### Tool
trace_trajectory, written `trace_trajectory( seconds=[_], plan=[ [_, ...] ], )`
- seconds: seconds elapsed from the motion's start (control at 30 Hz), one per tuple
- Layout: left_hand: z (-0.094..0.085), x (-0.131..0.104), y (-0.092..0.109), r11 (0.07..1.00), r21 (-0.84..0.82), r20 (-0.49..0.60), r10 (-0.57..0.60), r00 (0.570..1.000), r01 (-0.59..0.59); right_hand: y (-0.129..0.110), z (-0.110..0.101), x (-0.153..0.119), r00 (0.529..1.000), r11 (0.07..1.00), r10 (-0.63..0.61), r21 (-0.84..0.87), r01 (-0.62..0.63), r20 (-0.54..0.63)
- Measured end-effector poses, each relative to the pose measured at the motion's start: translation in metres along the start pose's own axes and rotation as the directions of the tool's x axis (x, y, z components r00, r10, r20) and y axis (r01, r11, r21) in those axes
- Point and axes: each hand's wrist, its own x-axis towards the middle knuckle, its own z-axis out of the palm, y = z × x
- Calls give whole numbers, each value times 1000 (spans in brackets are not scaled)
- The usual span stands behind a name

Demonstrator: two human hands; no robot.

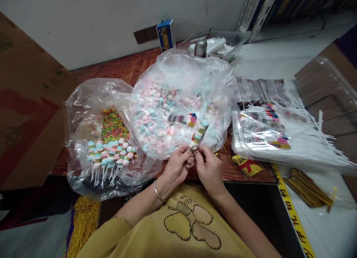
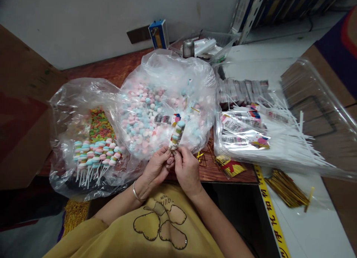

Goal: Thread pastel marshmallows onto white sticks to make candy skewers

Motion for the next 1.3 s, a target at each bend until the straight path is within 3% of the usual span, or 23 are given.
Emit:
trace_trajectory(
  seconds=[0.07, 0.13, 0.17, 0.23, 0.33, 0.37, 0.43, 0.5, 0.53, 0.6, 0.63, 0.67, 0.7, 0.73, 0.77, 0.83, 0.9, 1.0, 1.07, 1.1, 1.17, 1.2, 1.3],
  plan=[
    [-4, 0, 6, 987, 137, 26, 86, 996, -89, 0, -5, -1, 997, 997, -71, -41, 70, -27],
    [-9, 1, 20, 886, 362, 165, 246, 955, -291, -5, -13, -1, 993, 992, -118, 36, 118, 13],
    [-11, 0, 29, 772, 477, 292, 311, 904, -420, -8, -18, -1, 989, 986, -127, 120, 117, 79],
    [-13, -2, 50, 499, 582, 569, 315, 760, -642, -16, -26, -1, 942, 951, -148, 304, 52, 303],
    [-8, -12, 74, 132, 514, 828, 182, 531, -847, -26, -33, 3, 795, 905, -186, 417, -91, 578],
    [-6, -18, 79, 17, 486, 855, 198, 479, -874, -27, -34, 6, 791, 910, -183, 405, -89, 584],
    [1, -34, 83, -178, 507, 832, 357, 425, -843, -27, -37, 11, 874, 956, -161, 294, 22, 459],
    [7, -53, 82, -208, 582, 750, 511, 420, -786, -25, -44, 18, 947, 975, -222, 64, 213, 232],
    [10, -62, 80, -136, 584, 755, 453, 474, -800, -25, -48, 20, 947, 951, -293, -63, 303, 135],
    [13, -72, 74, 29, 588, 798, 142, 586, -808, -27, -56, 23, 886, 859, -461, -226, 459, 49],
    [13, -73, 71, 87, 651, 754, 39, 656, -754, -30, -59, 22, 837, 804, -545, -250, 539, 54],
    [12, -71, 69, 144, 715, 688, 26, 725, -684, -33, -61, 21, 783, 750, -617, -241, 616, 81],
    [10, -67, 68, 219, 761, 606, 97, 789, -611, -36, -61, 18, 730, 701, -673, -207, 682, 124],
    [7, -62, 69, 298, 779, 526, 169, 833, -552, -39, -60, 16, 683, 666, -710, -154, 730, 171],
    [3, -56, 71, 355, 768, 479, 236, 846, -534, -41, -57, 13, 653, 650, -726, -93, 754, 218],
    [-3, -49, 80, 356, 729, 496, 313, 810, -584, -42, -50, 10, 648, 691, -696, 41, 722, 308],
    [-6, -49, 92, 249, 701, 614, 265, 743, -668, -40, -43, 13, 694, 786, -607, 161, 597, 388],
    [-6, -55, 99, -17, 652, 756, 99, 647, -758, -37, -40, 24, 789, 896, -442, 177, 407, 427],
    [-7, -57, 94, -229, 665, 742, 105, 662, -710, -40, -41, 31, 824, 914, -404, 145, 378, 397],
    [-8, -57, 89, -315, 685, 720, 152, 677, -657, -43, -41, 32, 822, 911, -412, 150, 385, 394],
    [-13, -54, 80, -399, 725, 680, 283, 676, -562, -50, -39, 32, 795, 903, -430, 215, 372, 428],
    [-16, -53, 77, -410, 735, 673, 352, 650, -540, -53, -36, 30, 774, 906, -421, 263, 332, 472],
    [-26, -52, 76, -454, 680, 732, 453, 508, -575, -56, -24, 27, 724, 916, -322, 393, 77, 609]
  ],
)
